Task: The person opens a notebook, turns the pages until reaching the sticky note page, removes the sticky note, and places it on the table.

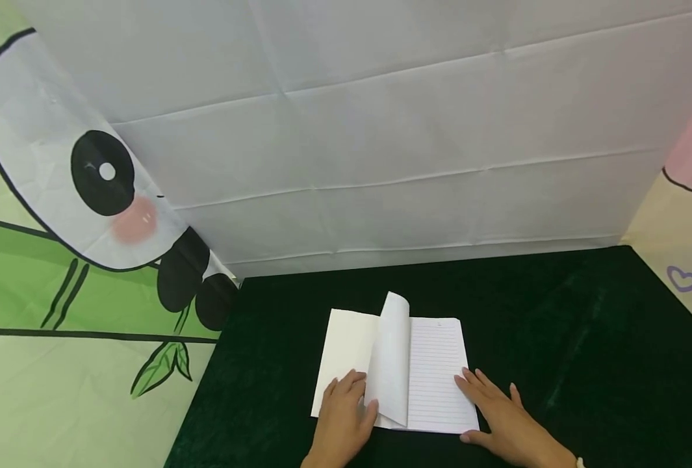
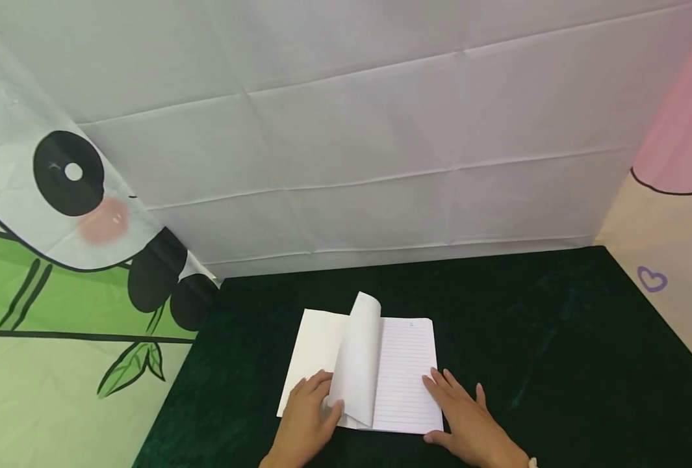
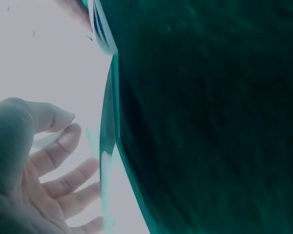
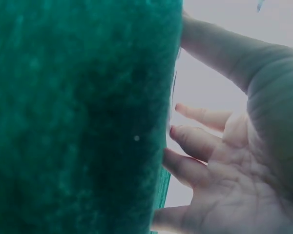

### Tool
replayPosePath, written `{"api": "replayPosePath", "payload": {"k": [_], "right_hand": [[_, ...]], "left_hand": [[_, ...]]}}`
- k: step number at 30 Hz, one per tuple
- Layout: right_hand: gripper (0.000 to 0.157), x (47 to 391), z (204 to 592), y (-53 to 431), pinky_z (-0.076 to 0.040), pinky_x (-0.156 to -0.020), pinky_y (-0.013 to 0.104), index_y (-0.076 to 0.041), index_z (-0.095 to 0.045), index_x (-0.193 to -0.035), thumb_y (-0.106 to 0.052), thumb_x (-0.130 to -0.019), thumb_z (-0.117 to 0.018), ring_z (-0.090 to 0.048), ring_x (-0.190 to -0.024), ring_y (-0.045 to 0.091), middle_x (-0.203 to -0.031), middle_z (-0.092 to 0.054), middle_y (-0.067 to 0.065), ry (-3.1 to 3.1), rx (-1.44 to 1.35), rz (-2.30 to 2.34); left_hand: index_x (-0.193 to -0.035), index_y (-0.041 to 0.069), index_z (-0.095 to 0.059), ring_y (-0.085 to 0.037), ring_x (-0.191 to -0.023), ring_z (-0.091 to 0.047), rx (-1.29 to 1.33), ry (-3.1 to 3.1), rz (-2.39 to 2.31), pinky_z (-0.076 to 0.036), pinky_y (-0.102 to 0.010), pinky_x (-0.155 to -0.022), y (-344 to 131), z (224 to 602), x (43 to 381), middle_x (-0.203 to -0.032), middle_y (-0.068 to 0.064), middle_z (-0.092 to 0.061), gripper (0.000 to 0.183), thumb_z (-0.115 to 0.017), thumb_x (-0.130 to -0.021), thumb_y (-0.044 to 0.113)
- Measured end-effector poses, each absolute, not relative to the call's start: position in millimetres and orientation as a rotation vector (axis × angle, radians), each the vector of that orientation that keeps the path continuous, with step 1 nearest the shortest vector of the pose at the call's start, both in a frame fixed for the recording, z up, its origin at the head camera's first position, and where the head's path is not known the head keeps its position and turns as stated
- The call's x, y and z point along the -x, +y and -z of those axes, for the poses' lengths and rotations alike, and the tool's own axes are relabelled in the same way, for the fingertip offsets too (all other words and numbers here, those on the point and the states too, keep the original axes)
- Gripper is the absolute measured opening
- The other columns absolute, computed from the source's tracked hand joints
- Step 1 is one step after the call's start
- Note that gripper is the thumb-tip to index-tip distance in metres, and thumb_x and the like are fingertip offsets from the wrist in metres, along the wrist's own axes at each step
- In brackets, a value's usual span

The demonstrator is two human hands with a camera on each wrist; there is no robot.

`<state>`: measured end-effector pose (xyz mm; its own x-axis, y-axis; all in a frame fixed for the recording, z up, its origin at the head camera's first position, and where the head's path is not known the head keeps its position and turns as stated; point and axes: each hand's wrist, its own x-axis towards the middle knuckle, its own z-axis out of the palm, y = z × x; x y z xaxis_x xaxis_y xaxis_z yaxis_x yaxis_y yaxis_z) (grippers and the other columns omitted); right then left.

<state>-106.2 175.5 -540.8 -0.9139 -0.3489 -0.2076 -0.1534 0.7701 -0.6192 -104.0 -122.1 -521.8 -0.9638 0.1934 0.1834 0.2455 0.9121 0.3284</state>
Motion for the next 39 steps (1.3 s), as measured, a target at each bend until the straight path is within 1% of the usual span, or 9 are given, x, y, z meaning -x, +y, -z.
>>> {"api": "replayPosePath", "payload": {"k": [3, 8, 13, 19, 21, 26, 28, 32, 39], "right_hand": [[0.089, 106.2, 539.6, 175.9, -0.003, -0.104, 0.085, -0.01, -0.046, -0.153, -0.034, -0.078, -0.087, -0.024, -0.151, 0.046, -0.164, -0.034, 0.017, 2.636, 0.385, 0.903], [0.087, 104.6, 539.9, 177.9, -0.006, -0.102, 0.087, -0.01, -0.047, -0.153, -0.035, -0.079, -0.087, -0.027, -0.15, 0.048, -0.162, -0.037, 0.018, 2.655, 0.437, 0.905], [0.082, 103.8, 538.5, 179.4, -0.01, -0.1, 0.088, -0.013, -0.05, -0.15, -0.038, -0.081, -0.085, -0.029, -0.148, 0.05, -0.16, -0.04, 0.02, 2.663, 0.476, 0.908], [0.068, 102.3, 536.3, 177.6, -0.015, -0.099, 0.088, -0.012, -0.058, -0.143, -0.033, -0.083, -0.084, -0.032, -0.146, 0.05, -0.158, -0.044, 0.02, 2.674, 0.517, 0.897], [0.06, 101.9, 535.3, 176.5, -0.016, -0.101, 0.086, -0.011, -0.063, -0.137, -0.031, -0.084, -0.083, -0.034, -0.146, 0.049, -0.156, -0.046, 0.018, 2.683, 0.545, 0.89], [0.018, 103.1, 530.8, 174.3, -0.019, -0.105, 0.082, -0.021, -0.073, -0.107, -0.022, -0.089, -0.078, -0.048, -0.139, 0.042, -0.147, -0.057, 0.015, 2.705, 0.626, 0.915], [0.01, 104.8, 529.0, 173.4, -0.021, -0.105, 0.081, -0.026, -0.072, -0.094, -0.018, -0.09, -0.077, -0.053, -0.135, 0.04, -0.142, -0.061, 0.014, 2.701, 0.656, 0.933], [0.02, 106.6, 525.8, 171.6, -0.024, -0.105, 0.08, -0.031, -0.07, -0.083, -0.013, -0.089, -0.076, -0.058, -0.129, 0.037, -0.136, -0.066, 0.012, 2.704, 0.709, 0.944], [0.025, 106.2, 523.8, 170.2, -0.038, -0.104, 0.07, -0.032, -0.069, -0.081, -0.01, -0.087, -0.078, -0.063, -0.116, 0.028, -0.126, -0.07, 0.006, 2.756, 0.801, 0.895]], "left_hand": [[-0.108, 0.003, -0.074, -0.034, -0.13, -0.058, 0.28, -2.936, 0.481, -0.039, -0.065, -0.108, -134.1, 519.8, 101.9, -0.128, -0.009, -0.068, 0.027, -0.074, -0.092, 0.025], [-0.115, 0.0, -0.074, -0.035, -0.131, -0.057, 0.156, -2.967, 0.447, -0.037, -0.065, -0.11, -150.2, 520.4, 99.3, -0.129, -0.01, -0.068, 0.035, -0.075, -0.091, 0.025], [-0.111, -0.001, -0.075, -0.033, -0.129, -0.057, 0.027, -3.017, 0.41, -0.036, -0.066, -0.11, -158.2, 520.1, 96.9, -0.136, -0.012, -0.064, 0.035, -0.074, -0.09, 0.027], [-0.103, 0.0, -0.071, -0.034, -0.129, -0.056, -0.047, -3.035, 0.371, -0.035, -0.067, -0.11, -164.8, 523.0, 96.2, -0.142, -0.018, -0.058, 0.029, -0.074, -0.087, 0.025], [-0.109, 0.003, -0.064, -0.034, -0.13, -0.055, -0.05, -3.012, 0.376, -0.032, -0.067, -0.112, -167.0, 526.4, 96.4, -0.143, -0.019, -0.056, 0.035, -0.078, -0.085, 0.024], [-0.147, 0.013, -0.04, -0.038, -0.14, -0.044, 0.163, -3.004, 0.32, -0.025, -0.069, -0.114, -168.8, 532.8, 98.1, -0.155, -0.019, -0.041, 0.08, -0.084, -0.079, 0.011], [-0.155, 0.021, -0.034, -0.038, -0.145, -0.038, 0.33, -3.038, 0.273, -0.026, -0.069, -0.114, -167.1, 532.2, 99.4, -0.161, -0.016, -0.034, 0.09, -0.081, -0.081, 0.005], [-0.158, 0.031, -0.033, -0.034, -0.15, -0.033, 0.592, -3.079, 0.289, -0.029, -0.066, -0.114, -161.5, 528.7, 100.2, -0.166, -0.01, -0.03, 0.087, -0.07, -0.085, -0.001], [-0.152, 0.02, -0.045, -0.025, -0.147, -0.041, 0.725, -3.005, 0.401, -0.035, -0.058, -0.114, -151.4, 529.7, 101.2, -0.161, -0.006, -0.04, 0.065, -0.061, -0.091, 0.007]]}}
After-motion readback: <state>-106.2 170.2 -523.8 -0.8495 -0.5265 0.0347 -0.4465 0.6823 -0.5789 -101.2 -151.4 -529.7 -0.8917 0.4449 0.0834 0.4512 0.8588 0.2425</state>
